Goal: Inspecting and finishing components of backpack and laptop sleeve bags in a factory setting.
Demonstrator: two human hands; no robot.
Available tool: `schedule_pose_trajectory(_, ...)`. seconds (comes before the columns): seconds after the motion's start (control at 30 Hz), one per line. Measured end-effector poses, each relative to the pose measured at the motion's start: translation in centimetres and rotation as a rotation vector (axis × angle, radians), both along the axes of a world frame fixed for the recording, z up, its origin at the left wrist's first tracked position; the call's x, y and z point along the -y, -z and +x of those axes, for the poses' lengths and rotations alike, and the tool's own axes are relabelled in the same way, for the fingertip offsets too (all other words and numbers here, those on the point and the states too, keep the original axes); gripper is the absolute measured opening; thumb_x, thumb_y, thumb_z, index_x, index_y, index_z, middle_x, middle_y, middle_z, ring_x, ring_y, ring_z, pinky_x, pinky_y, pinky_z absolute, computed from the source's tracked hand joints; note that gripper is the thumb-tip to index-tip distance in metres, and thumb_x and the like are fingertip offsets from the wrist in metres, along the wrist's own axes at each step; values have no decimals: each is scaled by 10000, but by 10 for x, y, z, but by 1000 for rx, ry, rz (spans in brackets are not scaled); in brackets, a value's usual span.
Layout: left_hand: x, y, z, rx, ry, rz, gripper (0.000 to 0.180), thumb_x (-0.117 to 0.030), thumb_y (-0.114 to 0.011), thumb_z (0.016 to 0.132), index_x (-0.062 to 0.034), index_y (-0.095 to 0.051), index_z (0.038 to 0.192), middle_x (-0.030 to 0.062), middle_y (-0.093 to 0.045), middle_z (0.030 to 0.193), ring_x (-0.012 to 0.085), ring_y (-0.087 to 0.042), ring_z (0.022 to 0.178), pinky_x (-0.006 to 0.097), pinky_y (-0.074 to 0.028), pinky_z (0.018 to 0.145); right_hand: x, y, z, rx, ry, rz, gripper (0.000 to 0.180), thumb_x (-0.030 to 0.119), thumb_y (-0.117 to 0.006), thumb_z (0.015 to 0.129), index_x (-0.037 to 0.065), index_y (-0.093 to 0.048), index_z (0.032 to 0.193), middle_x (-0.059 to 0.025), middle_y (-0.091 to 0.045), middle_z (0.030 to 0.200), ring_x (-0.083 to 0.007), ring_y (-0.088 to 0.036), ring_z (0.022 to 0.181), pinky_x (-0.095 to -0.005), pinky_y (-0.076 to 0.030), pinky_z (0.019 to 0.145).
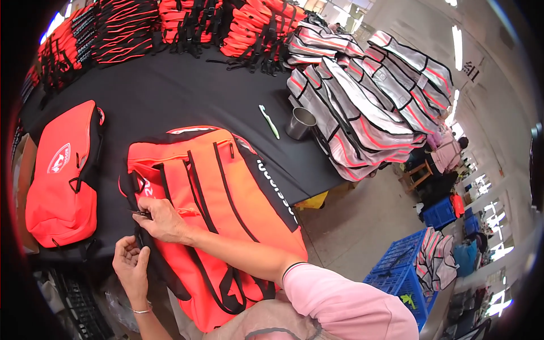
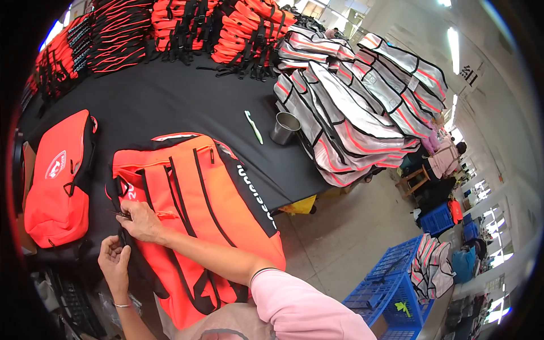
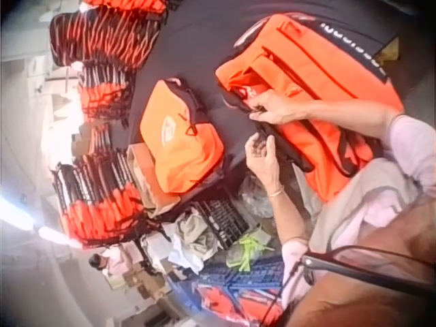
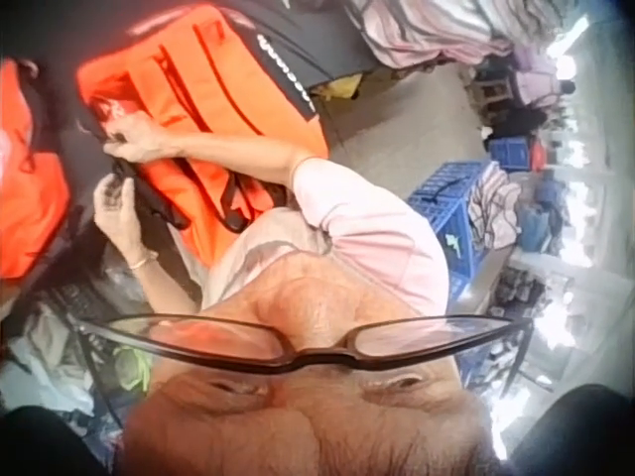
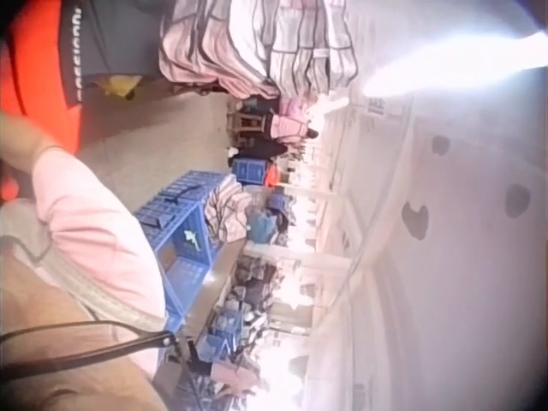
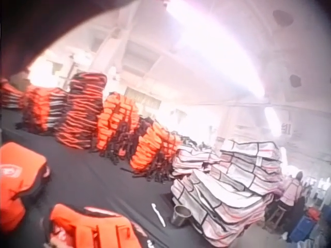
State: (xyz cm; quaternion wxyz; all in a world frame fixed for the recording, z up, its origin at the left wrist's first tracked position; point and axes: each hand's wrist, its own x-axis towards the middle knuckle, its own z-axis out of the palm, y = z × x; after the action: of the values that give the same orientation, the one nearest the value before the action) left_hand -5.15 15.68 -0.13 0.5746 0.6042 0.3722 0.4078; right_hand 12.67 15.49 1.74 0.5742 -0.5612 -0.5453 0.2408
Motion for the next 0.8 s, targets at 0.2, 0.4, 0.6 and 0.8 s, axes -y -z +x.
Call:
schedule_pose_trajectory(0.2, -7, -7, -20, -109, 56, 17, 246, 36, -579, 882, 45, -544, 1125, 49, -572, 1036, 114, -562, 982, 246, -444, 902, -9, 11, -16, 79, -28, 74, 214, 97, -676, 825, -25, -517, 752, -181, -478, 594, -213, -522, 518, -369, -416, 512)
schedule_pose_trajectory(0.4, -30, -16, -18, -155, 272, -60, 249, -61, -629, 882, 68, -590, 1091, 82, -646, 993, 141, -620, 936, 279, -488, 863, -4, 2, 12, 84, -191, -168, 312, 107, -644, 871, 51, -408, 674, 11, -367, 598, -75, -371, 576, -297, -321, 496)
schedule_pose_trajectory(0.6, -35, 15, -23, 185, 347, -455, 305, -125, -663, 894, 30, -574, 1141, 74, -671, 993, 101, -643, 903, 237, -496, 819, -10, 19, 23, -179, -351, -167, 281, 87, -634, 923, 76, -460, 704, 91, -386, 673, -18, -321, 620, -225, -271, 533)
schedule_pose_trajectory(0.8, -28, 34, -20, 447, 393, -610, 306, -108, -683, 886, -12, -573, 1155, 48, -673, 997, 123, -670, 934, 218, -520, 796, -3, 12, 17, -224, -355, -199, 225, 93, -617, 936, 64, -510, 741, 92, -422, 677, -18, -337, 618, -218, -286, 541)
